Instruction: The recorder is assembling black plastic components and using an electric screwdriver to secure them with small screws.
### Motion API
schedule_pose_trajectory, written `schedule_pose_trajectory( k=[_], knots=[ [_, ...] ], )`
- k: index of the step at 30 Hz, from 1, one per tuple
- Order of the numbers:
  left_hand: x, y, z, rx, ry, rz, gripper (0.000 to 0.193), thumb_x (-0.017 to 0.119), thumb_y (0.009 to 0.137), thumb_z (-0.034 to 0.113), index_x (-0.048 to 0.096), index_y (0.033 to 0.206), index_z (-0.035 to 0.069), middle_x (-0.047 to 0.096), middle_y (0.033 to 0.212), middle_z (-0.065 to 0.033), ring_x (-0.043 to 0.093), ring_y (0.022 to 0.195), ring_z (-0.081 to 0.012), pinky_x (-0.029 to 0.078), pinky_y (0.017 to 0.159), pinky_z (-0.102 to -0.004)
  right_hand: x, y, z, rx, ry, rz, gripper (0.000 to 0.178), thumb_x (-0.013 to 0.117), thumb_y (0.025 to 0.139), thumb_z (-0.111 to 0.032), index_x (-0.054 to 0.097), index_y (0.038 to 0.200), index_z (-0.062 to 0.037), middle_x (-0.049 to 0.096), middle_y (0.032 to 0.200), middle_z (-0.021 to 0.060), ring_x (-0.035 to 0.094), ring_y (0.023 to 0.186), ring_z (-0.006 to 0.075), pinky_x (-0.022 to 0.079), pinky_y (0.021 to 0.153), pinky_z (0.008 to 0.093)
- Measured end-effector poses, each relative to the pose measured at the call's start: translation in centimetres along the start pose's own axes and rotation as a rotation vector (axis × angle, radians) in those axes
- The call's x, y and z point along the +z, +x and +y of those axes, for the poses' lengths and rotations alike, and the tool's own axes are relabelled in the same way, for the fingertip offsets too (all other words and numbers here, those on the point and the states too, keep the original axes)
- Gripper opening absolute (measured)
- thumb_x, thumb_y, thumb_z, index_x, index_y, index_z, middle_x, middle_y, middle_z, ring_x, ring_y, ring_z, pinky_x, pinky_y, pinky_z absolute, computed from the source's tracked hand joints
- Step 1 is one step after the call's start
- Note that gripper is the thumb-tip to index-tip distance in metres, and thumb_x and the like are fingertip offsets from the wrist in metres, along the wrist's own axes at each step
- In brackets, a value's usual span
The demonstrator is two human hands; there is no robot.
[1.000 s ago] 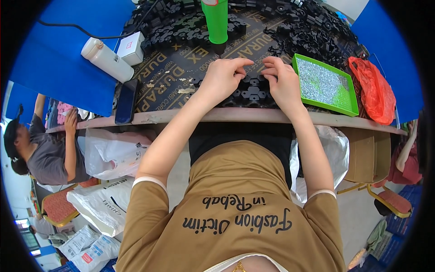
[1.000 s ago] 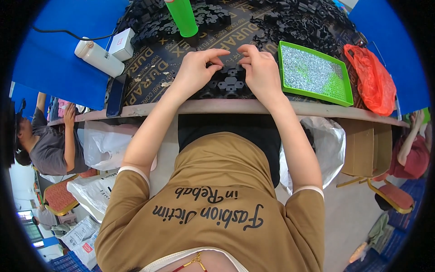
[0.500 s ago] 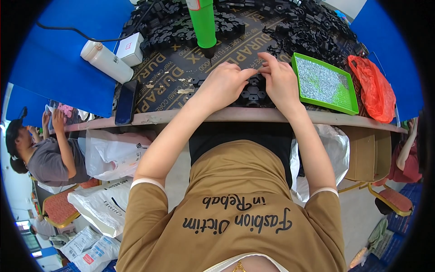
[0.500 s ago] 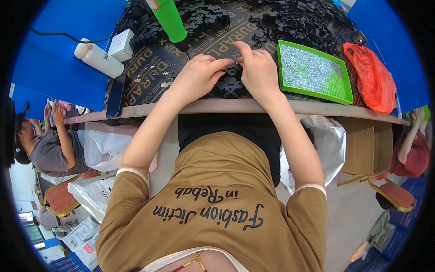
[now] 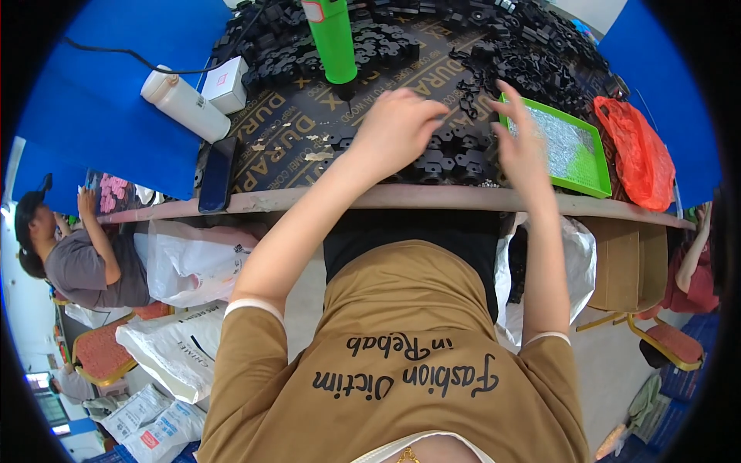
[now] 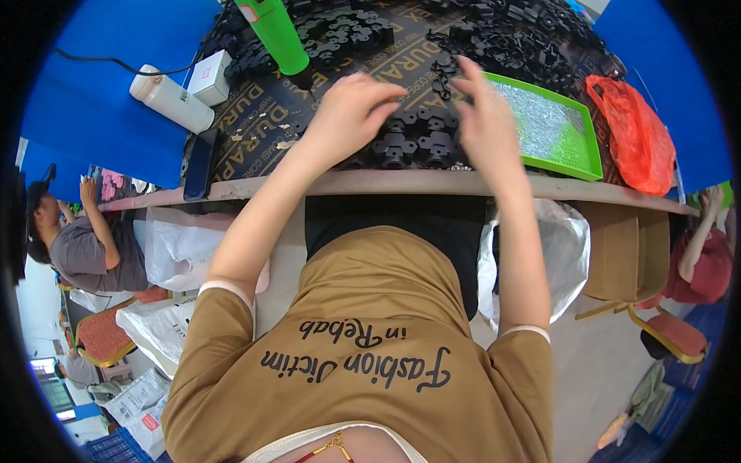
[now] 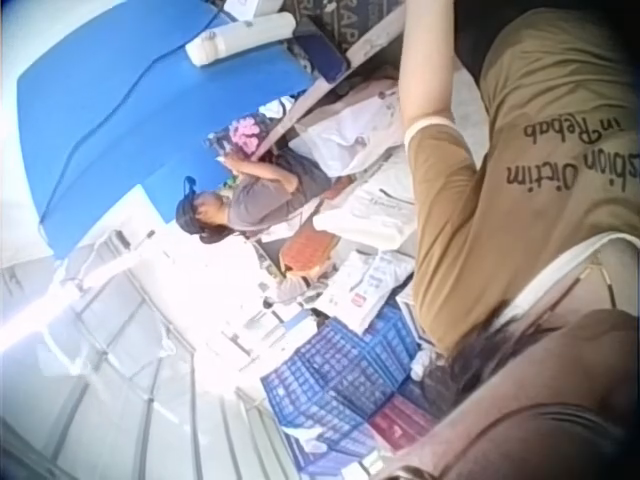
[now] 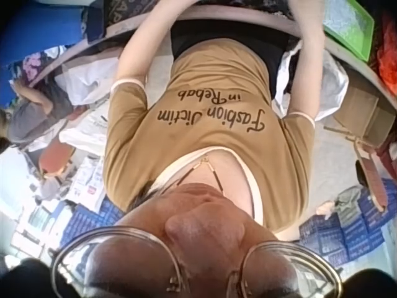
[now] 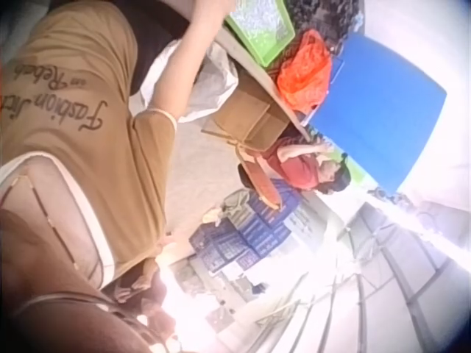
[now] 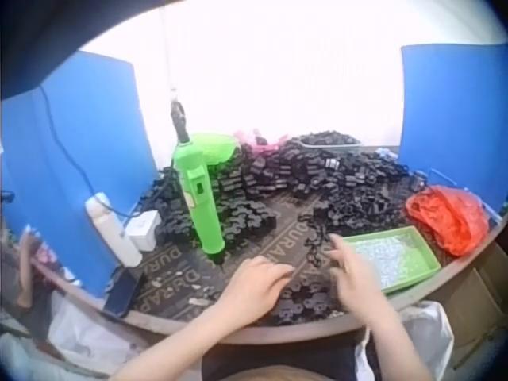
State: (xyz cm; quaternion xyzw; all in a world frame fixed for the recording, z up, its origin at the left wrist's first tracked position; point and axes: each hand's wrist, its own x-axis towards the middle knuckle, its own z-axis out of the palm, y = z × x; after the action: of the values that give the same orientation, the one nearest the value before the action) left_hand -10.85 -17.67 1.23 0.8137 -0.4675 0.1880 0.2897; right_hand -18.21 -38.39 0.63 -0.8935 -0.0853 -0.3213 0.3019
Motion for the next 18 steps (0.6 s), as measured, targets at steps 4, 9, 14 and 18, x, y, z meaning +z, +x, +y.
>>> schedule_pose_trajectory(
  k=[4,9,14,18],
  knots=[
    [4.5,5.4,3.1,0.105,-0.084,-0.095,0.011,0.061,0.078,0.014,0.07,0.08,0.007,0.065,0.083,-0.0102,0.061,0.087,-0.0304,0.05,0.078,-0.0411,-3.8,-1.4,5.9,0.187,-0.361,-0.158,0.025,0.062,0.08,-0.007,0.063,0.105,-0.0037,0.064,0.1,0.0173,0.059,0.096,0.0351,0.046,0.084,0.042],
    [10.6,9.3,7.2,0.115,0.112,-0.431,0.016,0.06,0.075,0.016,0.071,0.081,0.006,0.069,0.086,-0.0146,0.067,0.085,-0.0296,0.052,0.076,-0.0407,-4.7,-2.1,6.7,0.363,-0.379,-0.318,0.018,0.064,0.076,-0.009,0.064,0.091,0.0014,0.063,0.089,0.021,0.06,0.086,0.0382,0.046,0.075,0.0427],
    [11.7,9.3,7.8,0.059,0.126,-0.428,0.015,0.061,0.077,0.018,0.071,0.083,0.008,0.07,0.087,-0.0111,0.068,0.084,-0.0265,0.052,0.075,-0.0382,-4.1,-2.2,8.7,0.333,-0.268,-0.223,0.016,0.063,0.075,-0.006,0.063,0.088,0.0025,0.065,0.082,0.0204,0.062,0.077,0.0367,0.047,0.07,0.0406],
    [11.9,9.1,7.6,0.028,0.142,-0.409,0.014,0.062,0.076,0.016,0.071,0.082,0.008,0.07,0.085,-0.0117,0.068,0.081,-0.0267,0.053,0.071,-0.0374,-4.2,-2.6,8.6,0.45,-0.068,-0.184,0.012,0.065,0.074,-0.003,0.063,0.085,0.0031,0.065,0.076,0.0177,0.062,0.069,0.0266,0.047,0.066,0.0352]
  ],
)
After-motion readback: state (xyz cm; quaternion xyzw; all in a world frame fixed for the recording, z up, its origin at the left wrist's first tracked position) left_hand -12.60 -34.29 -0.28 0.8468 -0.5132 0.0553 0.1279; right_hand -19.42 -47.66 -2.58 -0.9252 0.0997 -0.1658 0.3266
